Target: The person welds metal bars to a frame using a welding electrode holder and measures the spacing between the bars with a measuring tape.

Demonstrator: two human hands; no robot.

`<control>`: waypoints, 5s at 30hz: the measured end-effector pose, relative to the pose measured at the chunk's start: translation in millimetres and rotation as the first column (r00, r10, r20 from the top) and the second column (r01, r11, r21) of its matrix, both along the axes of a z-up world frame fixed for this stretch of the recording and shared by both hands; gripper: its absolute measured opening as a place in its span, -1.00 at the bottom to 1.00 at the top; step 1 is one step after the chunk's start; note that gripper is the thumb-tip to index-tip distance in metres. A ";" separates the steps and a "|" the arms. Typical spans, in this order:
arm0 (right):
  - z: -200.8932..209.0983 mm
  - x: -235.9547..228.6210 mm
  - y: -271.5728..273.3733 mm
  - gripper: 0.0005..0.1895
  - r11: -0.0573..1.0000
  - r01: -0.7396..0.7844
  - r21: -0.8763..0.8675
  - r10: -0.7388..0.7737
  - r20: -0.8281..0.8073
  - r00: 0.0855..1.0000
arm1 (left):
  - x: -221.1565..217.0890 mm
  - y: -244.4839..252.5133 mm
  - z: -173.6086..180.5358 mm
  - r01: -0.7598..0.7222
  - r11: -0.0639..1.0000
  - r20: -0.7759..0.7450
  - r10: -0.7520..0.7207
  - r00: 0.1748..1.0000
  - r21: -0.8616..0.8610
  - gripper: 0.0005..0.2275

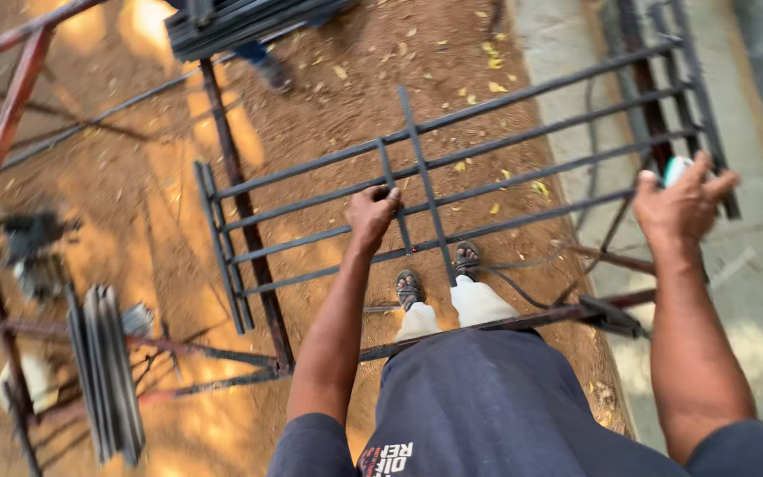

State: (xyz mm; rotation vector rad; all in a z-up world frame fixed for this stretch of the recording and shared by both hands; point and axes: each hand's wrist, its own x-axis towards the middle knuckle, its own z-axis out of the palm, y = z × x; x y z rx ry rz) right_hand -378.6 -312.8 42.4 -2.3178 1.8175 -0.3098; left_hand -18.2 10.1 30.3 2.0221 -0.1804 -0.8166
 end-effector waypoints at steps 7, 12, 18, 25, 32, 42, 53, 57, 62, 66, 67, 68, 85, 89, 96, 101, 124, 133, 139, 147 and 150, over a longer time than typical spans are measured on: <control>-26.1 -18.1 -22.9 -0.60 0.992 -0.103 -0.070 0.110 0.110 0.988 | 3.1 -4.2 -2.2 0.032 0.996 0.170 -0.046 0.984 0.088 -0.73; -14.5 -23.7 -27.7 -0.58 0.956 -0.230 -0.180 0.292 0.549 0.783 | -3.2 -5.6 2.5 -0.005 1.000 0.142 0.003 0.990 0.012 -0.72; 16.9 -17.4 -23.1 -0.81 0.646 -0.519 0.560 -0.606 0.790 0.097 | 29.1 -3.6 46.2 -0.146 0.977 0.196 0.113 0.974 0.158 -0.69; 9.6 -1.1 1.9 -0.88 0.558 -0.616 0.556 -0.649 0.755 0.094 | 128.9 8.3 98.5 -0.580 0.623 -0.303 0.501 0.811 -0.525 -0.54; 11.6 3.0 15.4 -0.78 0.520 -0.551 0.653 -0.719 0.682 0.130 | 157.3 18.4 111.1 -0.554 0.592 -0.225 0.538 0.812 -0.586 -0.42; 18.4 20.7 20.6 -0.78 0.581 -0.454 0.676 -0.670 0.714 0.206 | 184.1 21.8 99.3 -0.582 0.630 -0.108 0.625 0.773 -0.514 -0.57; 4.4 18.9 19.0 -0.80 0.561 -0.448 0.696 -0.689 0.693 0.213 | 198.7 20.8 81.5 -0.584 0.641 -0.027 0.662 0.749 -0.497 -0.68; -1.8 17.9 16.7 -0.80 0.560 -0.423 0.713 -0.702 0.679 0.215 | 202.6 21.0 79.5 -0.576 0.646 -0.023 0.655 0.755 -0.500 -0.69; -4.4 19.1 20.2 -0.81 0.548 -0.434 0.715 -0.710 0.672 0.211 | 202.5 18.2 78.7 -0.556 0.677 0.014 0.640 0.768 -0.482 -0.68; 1.0 26.3 24.1 -0.82 0.546 -0.444 0.711 -0.705 0.676 0.215 | 200.7 16.1 82.1 -0.582 0.679 0.012 0.655 0.755 -0.448 -0.64; 3.2 27.8 25.7 -0.82 0.546 -0.451 0.706 -0.701 0.680 0.216 | 200.8 16.1 83.0 -0.593 0.679 0.015 0.663 0.748 -0.434 -0.63; 5.3 29.0 27.6 -0.82 0.553 -0.436 0.710 -0.700 0.680 0.220 | 201.4 16.2 83.9 -0.600 0.672 0.017 0.672 0.741 -0.434 -0.64; 16.7 37.1 38.9 -0.85 0.520 -0.416 0.746 -0.733 0.640 0.232 | 224.0 23.1 90.7 -0.311 0.772 0.483 0.006 0.876 0.554 -0.42; 17.0 40.2 42.7 -0.85 0.519 -0.379 0.766 -0.724 0.630 0.281 | 220.8 19.4 84.5 -0.321 0.797 0.612 -0.075 0.788 0.511 -0.56; 32.8 54.8 45.6 -0.83 0.548 -0.392 0.739 -0.698 0.662 0.274 | 193.7 14.8 123.3 -0.138 0.987 0.404 0.158 0.901 -0.079 -0.71; 41.4 62.8 51.3 -0.82 0.551 -0.345 0.760 -0.694 0.647 0.316 | 102.7 -14.4 124.0 -0.009 0.984 0.156 0.037 0.987 -0.176 -0.67; 37.1 67.9 62.9 -0.78 0.654 -0.399 0.643 -0.290 0.700 0.652 | -74.3 -89.7 4.7 0.435 0.900 0.426 -0.401 0.811 0.019 -0.47; 52.9 107.0 122.1 -0.47 0.475 -0.880 0.022 0.870 0.139 0.473 | -45.4 -114.5 59.8 0.382 0.870 -0.131 -0.358 0.924 0.314 -0.62; 54.7 117.9 137.4 -0.49 0.364 -0.923 -0.128 0.928 0.128 0.349 | -37.0 -122.2 72.4 0.408 0.870 -0.101 -0.396 0.913 0.277 -0.66; 47.7 120.5 138.9 -0.67 0.267 -0.946 -0.181 0.963 0.073 0.258 | -39.3 -118.8 49.6 0.392 0.901 -0.147 -0.369 0.918 0.185 -0.74; 48.5 121.2 139.9 -0.67 0.243 -0.946 -0.213 0.970 0.084 0.230 | -39.8 -117.9 42.8 0.440 0.866 -0.047 -0.442 0.896 0.239 -0.74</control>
